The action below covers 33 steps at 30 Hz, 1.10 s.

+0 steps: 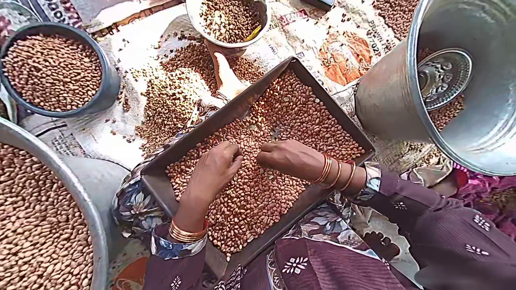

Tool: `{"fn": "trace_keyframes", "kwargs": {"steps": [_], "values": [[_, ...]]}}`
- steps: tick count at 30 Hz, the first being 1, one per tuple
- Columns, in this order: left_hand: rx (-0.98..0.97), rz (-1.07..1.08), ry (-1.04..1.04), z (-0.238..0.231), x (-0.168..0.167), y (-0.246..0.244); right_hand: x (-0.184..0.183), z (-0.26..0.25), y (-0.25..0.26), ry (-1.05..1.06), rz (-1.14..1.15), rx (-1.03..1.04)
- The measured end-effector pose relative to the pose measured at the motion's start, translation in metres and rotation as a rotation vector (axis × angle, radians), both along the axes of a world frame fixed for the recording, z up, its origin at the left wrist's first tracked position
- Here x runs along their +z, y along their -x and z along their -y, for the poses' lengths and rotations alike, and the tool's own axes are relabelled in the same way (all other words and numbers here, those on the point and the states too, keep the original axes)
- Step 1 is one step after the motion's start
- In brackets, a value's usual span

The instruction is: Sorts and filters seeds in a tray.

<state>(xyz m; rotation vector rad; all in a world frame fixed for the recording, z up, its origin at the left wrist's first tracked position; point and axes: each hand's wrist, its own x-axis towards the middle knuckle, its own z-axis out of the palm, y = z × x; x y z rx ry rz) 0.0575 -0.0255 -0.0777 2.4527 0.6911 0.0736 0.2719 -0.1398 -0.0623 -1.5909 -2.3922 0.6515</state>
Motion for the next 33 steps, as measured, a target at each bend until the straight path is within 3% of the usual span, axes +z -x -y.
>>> {"fn": "trace_keyframes", "kwargs": {"steps": [4,6,9,11,13,16,18,23,33], "values": [[0.097,0.079,0.093,0.001,0.005,-0.003,0.005,-0.003,-0.007,-0.062,0.000,-0.058],[0.229,0.226,0.351,0.008,0.014,-0.010,0.018,-0.002,-0.012,-0.122,-0.109,-0.105],[0.276,0.455,0.962,0.020,0.016,-0.023,0.040,0.001,-0.012,-0.166,-0.291,-0.145],[0.279,0.440,1.071,0.027,0.016,-0.029,0.046,0.005,-0.014,-0.183,-0.212,-0.180],[0.241,0.316,0.808,0.033,0.015,-0.032,0.041,0.012,-0.019,-0.125,-0.097,-0.199],[-0.008,0.194,0.272,0.044,0.008,-0.029,0.024,0.027,-0.023,0.043,-0.049,-0.176],[-0.147,0.169,0.119,0.053,0.002,-0.030,0.014,0.037,-0.020,0.144,-0.027,-0.147],[-0.239,0.065,-0.046,0.068,0.001,-0.033,0.002,0.048,-0.007,0.095,0.017,-0.178],[-0.242,0.035,-0.036,0.067,-0.002,-0.033,0.015,0.040,-0.029,0.135,0.011,-0.215]]}}
